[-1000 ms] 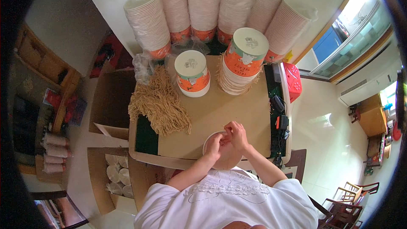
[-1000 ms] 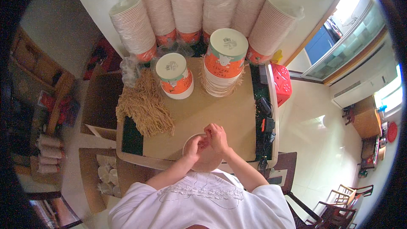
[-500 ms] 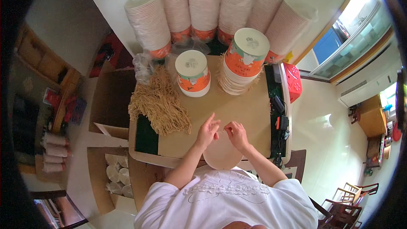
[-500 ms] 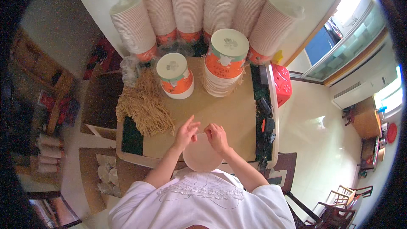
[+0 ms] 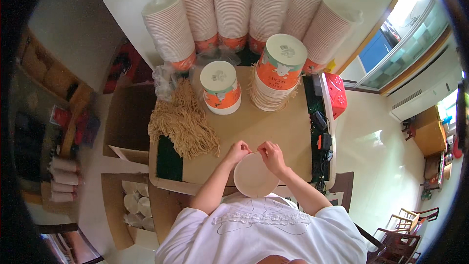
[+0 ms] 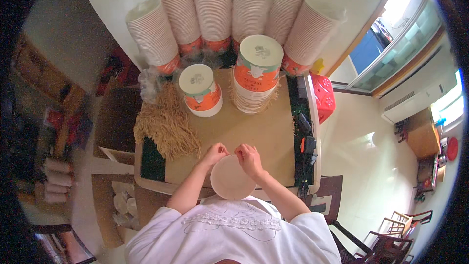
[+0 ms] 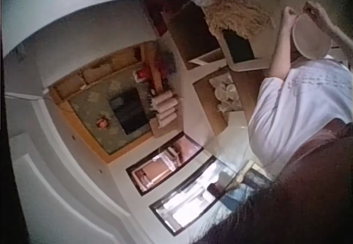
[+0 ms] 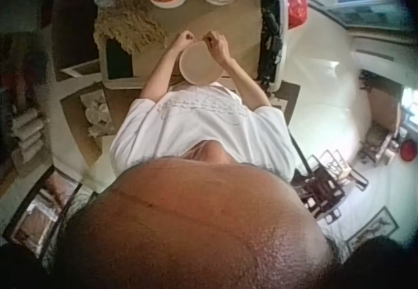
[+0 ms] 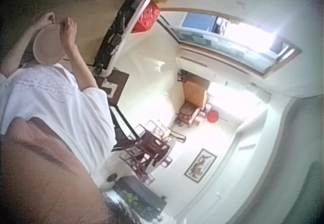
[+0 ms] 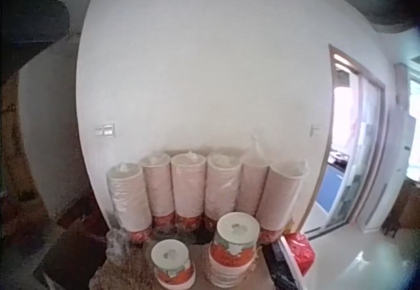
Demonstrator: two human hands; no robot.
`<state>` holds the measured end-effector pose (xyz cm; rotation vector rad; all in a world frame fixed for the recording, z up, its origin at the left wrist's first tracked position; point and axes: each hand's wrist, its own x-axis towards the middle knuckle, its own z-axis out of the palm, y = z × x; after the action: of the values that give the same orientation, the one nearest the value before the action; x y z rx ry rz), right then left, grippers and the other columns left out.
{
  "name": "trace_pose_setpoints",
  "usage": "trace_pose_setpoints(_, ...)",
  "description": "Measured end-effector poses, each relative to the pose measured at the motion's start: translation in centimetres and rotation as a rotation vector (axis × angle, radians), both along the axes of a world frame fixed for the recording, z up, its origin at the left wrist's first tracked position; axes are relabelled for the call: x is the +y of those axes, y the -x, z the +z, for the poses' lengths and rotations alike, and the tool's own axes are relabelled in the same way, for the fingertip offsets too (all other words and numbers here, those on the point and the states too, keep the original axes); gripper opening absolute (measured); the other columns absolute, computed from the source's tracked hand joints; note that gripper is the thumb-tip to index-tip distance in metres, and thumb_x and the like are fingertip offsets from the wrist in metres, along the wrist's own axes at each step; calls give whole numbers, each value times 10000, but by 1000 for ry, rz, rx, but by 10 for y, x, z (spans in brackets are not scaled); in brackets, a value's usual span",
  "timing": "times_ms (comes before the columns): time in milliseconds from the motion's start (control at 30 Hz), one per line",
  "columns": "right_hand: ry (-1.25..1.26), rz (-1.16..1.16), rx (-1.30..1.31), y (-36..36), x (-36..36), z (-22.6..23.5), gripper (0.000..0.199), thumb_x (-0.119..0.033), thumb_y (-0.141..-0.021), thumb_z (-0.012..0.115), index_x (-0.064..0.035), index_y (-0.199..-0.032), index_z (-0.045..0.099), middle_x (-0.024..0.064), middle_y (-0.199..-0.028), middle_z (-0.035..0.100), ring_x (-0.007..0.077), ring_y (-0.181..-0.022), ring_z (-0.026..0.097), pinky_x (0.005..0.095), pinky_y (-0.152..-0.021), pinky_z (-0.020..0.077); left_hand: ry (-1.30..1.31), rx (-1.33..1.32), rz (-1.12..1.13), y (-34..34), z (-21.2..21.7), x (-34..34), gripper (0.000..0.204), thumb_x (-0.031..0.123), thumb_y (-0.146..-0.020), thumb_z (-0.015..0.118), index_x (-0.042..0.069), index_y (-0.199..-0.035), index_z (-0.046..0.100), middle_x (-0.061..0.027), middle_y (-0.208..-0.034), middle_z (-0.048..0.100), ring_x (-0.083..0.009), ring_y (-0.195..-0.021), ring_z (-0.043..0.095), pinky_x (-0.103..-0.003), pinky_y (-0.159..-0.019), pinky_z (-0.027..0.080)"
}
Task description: The person is manually assembling or inspecting paper bowls by working with an inner rim component.
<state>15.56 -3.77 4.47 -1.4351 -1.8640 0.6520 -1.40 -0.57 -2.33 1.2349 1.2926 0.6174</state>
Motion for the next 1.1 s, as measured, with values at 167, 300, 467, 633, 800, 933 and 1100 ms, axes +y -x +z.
trace_pose_setpoints(167, 9, 55, 4, 3, 3, 7, 30, -63, -764, 554, -74, -767, 527, 75, -744, 579, 273, -721, 561, 381, -691, 423, 97, -446, 181, -6, -10, -11, 236, 7, -733, 608, 27, -946, 508, -57, -786, 604, -141, -696, 587, -252, -639, 480)
trace_pose_setpoints(300, 28, 65, 15, 3, 4, 6, 33, -60, -767, 552, -76, -768, 523, 73, -734, 576, 275, -718, 561, 390, -692, 418, 287, -507, 178, 8, -6, -11, 277, 37, -764, 625, 37, -1013, 503, -53, -840, 588, -139, -708, 575, -242, -648, 477)
trace_pose_setpoints(467, 49, 79, 28, 7, 5, 11, 35, -59, -766, 552, -82, -769, 527, 76, -730, 576, 270, -719, 564, 389, -672, 413, 307, -363, 145, 28, -7, -11, 327, 26, -749, 622, 59, -1056, 511, -43, -877, 581, -125, -735, 562, -258, -671, 477)
trace_pose_setpoints(633, 42, 71, 22, 5, 7, 6, 32, -59, -764, 557, -77, -761, 530, 79, -727, 578, 270, -713, 565, 385, -667, 413, -142, -315, 40, 10, 36, 7, 335, 44, -722, 661, 56, -1032, 534, -13, -879, 591, -95, -751, 554, -252, -679, 466)
trace_pose_setpoints(800, 11, 53, 19, 4, 7, -1, 31, -57, -749, 572, -66, -761, 546, 88, -714, 581, 282, -689, 565, 372, -660, 417, -43, -45, -302, 0, 49, 11, 117, 98, -716, 700, 39, -756, 606, 13, -683, 580, -58, -656, 506, -232, -610, 432)
trace_pose_setpoints(933, -26, 53, -28, 4, 13, 6, 34, -59, -740, 594, -59, -752, 563, 76, -707, 582, 247, -654, 560, 333, -636, 425, -49, 6, -57, -10, 49, 1, 167, 130, -660, 737, 23, -666, 609, -8, -636, 605, -71, -592, 520, -250, -562, 439)
trace_pose_setpoints(1100, 24, 47, 37, 3, 15, 5, 40, -52, -737, 601, -48, -764, 572, 86, -722, 596, 248, -669, 574, 332, -634, 444, -6, -124, 2, -9, 49, -9, 150, 121, -696, 715, 14, -669, 613, -1, -633, 593, -66, -596, 515, -231, -550, 428)
